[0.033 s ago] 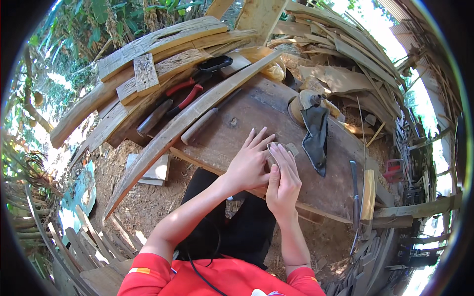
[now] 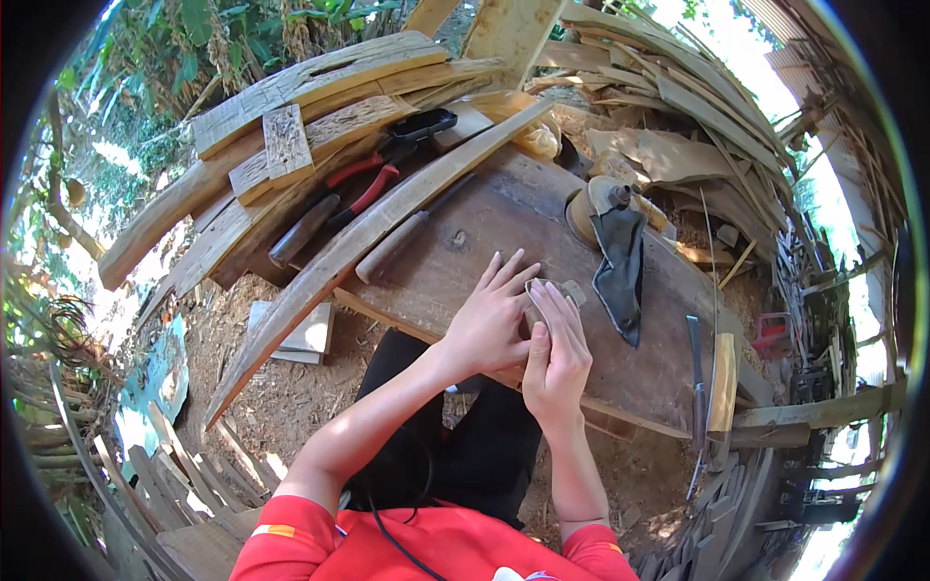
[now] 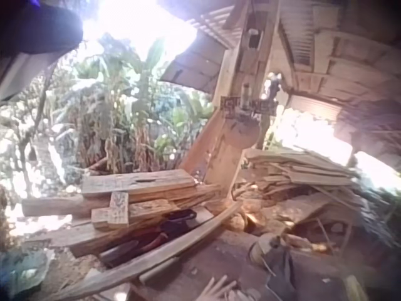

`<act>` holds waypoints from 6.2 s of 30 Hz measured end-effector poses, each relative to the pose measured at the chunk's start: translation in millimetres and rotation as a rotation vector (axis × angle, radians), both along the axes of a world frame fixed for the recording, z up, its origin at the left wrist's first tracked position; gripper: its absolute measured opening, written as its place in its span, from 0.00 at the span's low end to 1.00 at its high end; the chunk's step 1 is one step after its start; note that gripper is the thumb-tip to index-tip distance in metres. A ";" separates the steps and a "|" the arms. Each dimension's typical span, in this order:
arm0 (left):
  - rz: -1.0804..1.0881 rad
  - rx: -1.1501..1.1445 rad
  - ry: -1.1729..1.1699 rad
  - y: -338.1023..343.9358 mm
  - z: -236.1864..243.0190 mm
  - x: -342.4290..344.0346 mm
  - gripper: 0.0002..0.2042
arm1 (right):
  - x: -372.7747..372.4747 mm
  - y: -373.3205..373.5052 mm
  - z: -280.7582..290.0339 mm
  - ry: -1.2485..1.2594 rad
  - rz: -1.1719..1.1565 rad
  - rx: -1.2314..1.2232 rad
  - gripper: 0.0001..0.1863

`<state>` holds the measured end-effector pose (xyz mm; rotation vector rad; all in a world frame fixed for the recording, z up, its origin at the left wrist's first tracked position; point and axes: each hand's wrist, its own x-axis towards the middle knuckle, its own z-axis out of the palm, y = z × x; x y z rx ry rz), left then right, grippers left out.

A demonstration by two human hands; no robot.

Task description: The person uses a chisel and mallet to carve a small wooden block, then smooths it with sandpaper and a cloth. They also handle a curved wooden piece, rubbing its surface with sandpaper and inspecting it.

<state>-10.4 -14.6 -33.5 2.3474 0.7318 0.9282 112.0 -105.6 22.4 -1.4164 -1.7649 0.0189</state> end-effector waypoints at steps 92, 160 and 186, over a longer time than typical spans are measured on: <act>0.163 -0.056 -0.194 -13.9 7.8 -1.9 0.70 | 2.9 -18.8 -17.4 -0.062 -0.029 -0.046 0.17; 0.001 -0.261 -0.265 -11.6 10.2 -16.5 0.26 | -6.1 -21.2 -1.6 -0.067 -0.124 0.009 0.18; 0.031 -0.228 -0.373 -14.7 8.1 -10.8 0.23 | 0.3 -17.2 -11.4 -0.034 -0.137 0.036 0.18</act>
